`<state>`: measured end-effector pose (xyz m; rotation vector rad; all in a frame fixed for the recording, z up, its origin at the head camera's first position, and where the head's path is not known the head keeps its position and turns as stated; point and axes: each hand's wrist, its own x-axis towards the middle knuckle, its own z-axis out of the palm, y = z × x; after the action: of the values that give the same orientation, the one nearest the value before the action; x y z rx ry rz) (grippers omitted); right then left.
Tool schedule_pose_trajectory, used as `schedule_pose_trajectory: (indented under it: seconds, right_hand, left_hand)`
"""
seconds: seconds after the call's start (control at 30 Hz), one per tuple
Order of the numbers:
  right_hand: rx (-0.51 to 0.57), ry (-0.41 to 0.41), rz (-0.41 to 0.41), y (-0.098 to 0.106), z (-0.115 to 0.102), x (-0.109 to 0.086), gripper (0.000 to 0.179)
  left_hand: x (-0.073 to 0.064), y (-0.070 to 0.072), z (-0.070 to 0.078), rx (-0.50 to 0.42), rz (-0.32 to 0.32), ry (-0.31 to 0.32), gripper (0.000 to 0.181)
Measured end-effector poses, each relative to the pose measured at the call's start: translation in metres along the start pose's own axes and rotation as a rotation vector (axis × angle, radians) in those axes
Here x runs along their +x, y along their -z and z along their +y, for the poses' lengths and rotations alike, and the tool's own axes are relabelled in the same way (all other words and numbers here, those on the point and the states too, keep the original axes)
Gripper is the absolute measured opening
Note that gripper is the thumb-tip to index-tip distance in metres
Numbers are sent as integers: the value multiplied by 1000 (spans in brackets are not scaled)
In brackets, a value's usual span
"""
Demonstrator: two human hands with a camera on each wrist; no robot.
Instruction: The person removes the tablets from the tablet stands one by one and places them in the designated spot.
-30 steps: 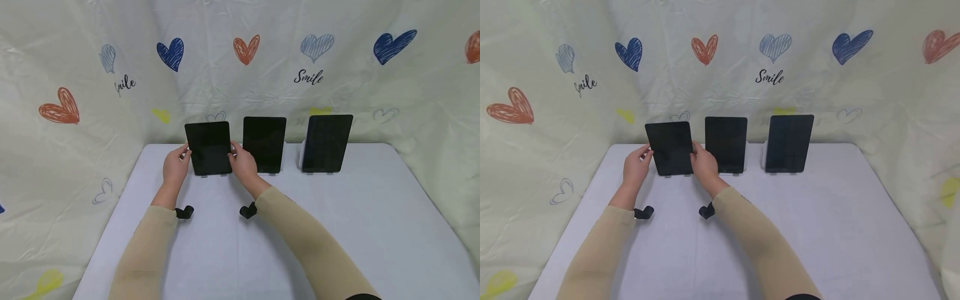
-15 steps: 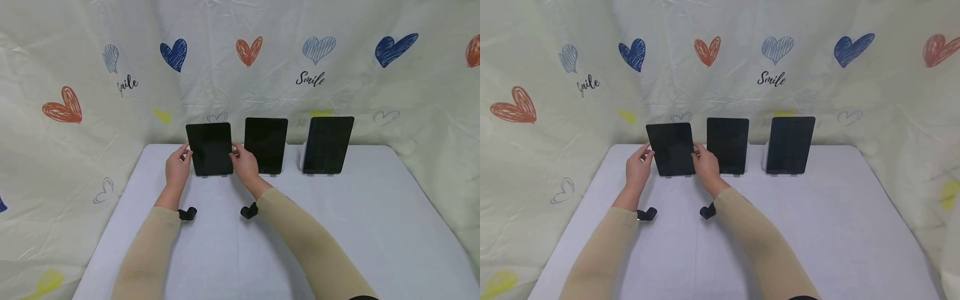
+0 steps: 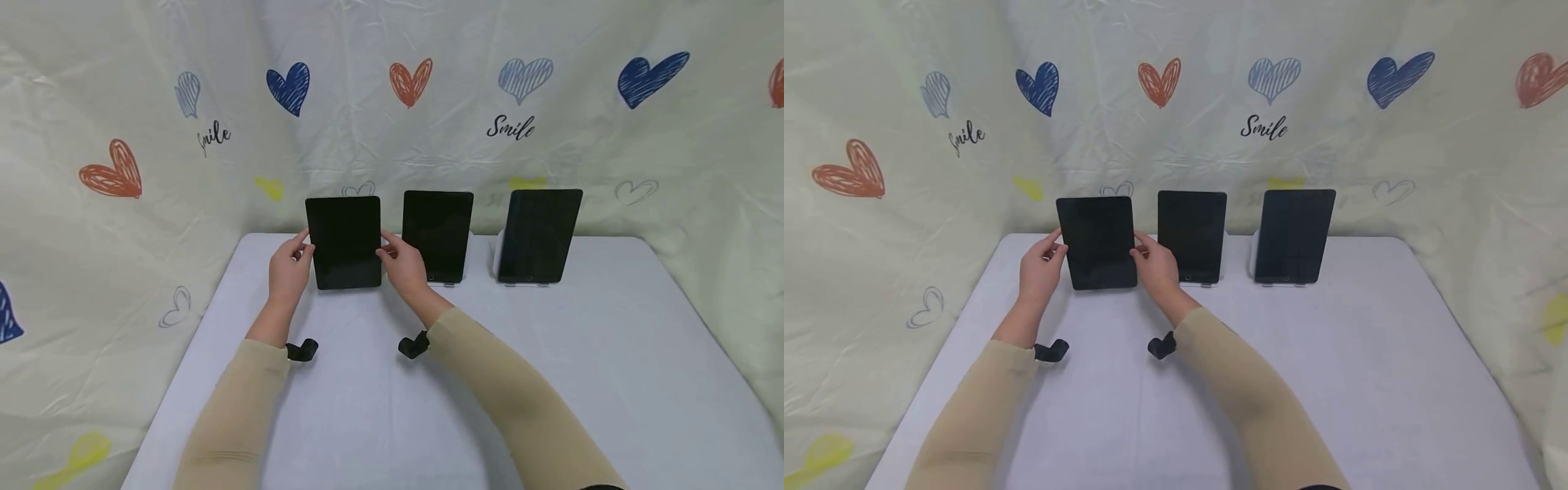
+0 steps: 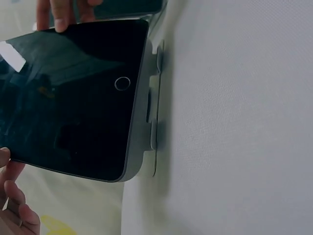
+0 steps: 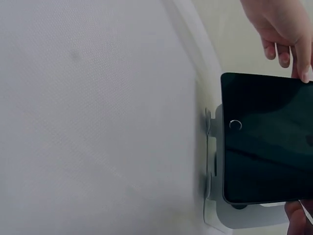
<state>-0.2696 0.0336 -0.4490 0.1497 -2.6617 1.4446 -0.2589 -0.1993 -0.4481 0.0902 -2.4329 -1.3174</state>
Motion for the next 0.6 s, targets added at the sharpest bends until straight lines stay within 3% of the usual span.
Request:
schedule_pose_trajectory:
  seconds: [0.2,0.6]
  right_hand:
    - [9,-32,-38,7,-2,-7,49]
    - [76,-82,-132,17,1,-20,56]
  left_hand:
    - [-6,4,3,-29,-34,34,43]
    - [-20,15,6,-57,-168,143,46]
